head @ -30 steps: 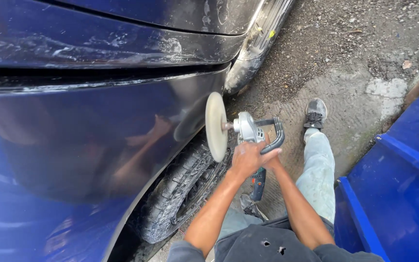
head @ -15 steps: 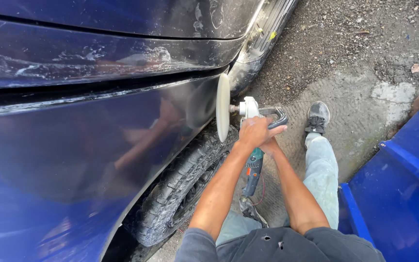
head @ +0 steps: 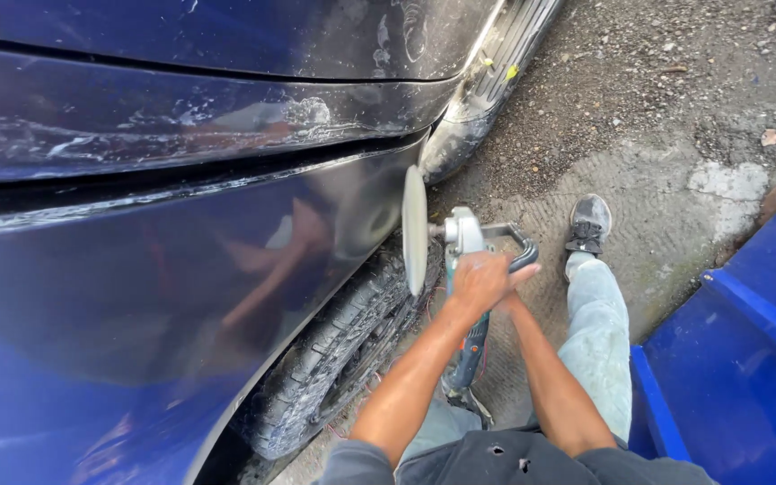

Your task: Polishing the exterior paint of a blue pickup truck using a power buffer.

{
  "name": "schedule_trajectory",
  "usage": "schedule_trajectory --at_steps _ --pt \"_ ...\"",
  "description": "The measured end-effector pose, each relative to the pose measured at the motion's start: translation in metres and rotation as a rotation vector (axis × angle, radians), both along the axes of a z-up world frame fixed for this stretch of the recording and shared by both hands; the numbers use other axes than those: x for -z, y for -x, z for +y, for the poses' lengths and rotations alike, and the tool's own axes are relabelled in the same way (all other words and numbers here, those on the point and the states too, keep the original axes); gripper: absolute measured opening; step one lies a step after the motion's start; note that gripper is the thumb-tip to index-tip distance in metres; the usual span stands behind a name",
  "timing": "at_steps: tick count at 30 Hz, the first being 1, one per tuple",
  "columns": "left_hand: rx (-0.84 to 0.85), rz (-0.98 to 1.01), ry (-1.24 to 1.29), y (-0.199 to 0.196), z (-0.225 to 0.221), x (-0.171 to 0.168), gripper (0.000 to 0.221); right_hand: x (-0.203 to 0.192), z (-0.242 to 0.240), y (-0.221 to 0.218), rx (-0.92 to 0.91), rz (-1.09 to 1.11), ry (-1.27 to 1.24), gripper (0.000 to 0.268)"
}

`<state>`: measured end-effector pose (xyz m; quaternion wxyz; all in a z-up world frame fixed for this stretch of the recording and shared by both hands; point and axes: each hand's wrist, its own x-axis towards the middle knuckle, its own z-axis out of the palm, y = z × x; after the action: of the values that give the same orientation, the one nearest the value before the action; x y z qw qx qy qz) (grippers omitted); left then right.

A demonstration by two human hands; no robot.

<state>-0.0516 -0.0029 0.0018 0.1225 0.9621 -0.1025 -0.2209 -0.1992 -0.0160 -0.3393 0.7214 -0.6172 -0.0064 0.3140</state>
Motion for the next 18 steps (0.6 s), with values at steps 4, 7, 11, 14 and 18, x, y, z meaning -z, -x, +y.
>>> schedule_trajectory --at_steps 4,7,11,14,18 --pt "0.028 -0.078 -0.025 -0.030 -0.012 0.067 0.064 -0.036 -0.015 -0.053 0.091 0.058 -0.154 0.069" --pt "0.022 -0.014 -0.056 -0.066 -0.025 0.079 0.060 -0.082 -0.026 -0.102 0.143 0.087 -0.147 0.086" --pt "0.016 0.063 -0.089 -0.095 -0.041 0.098 0.056 -0.096 -0.029 -0.125 0.263 0.396 -0.330 0.095" --pt "-0.012 0.211 -0.111 -0.110 -0.044 0.109 0.053 -0.095 -0.025 -0.121 0.241 0.459 -0.353 0.090" --pt "-0.067 0.297 -0.153 -0.114 -0.037 0.098 0.053 -0.095 -0.023 -0.109 0.207 0.524 -0.362 0.084"
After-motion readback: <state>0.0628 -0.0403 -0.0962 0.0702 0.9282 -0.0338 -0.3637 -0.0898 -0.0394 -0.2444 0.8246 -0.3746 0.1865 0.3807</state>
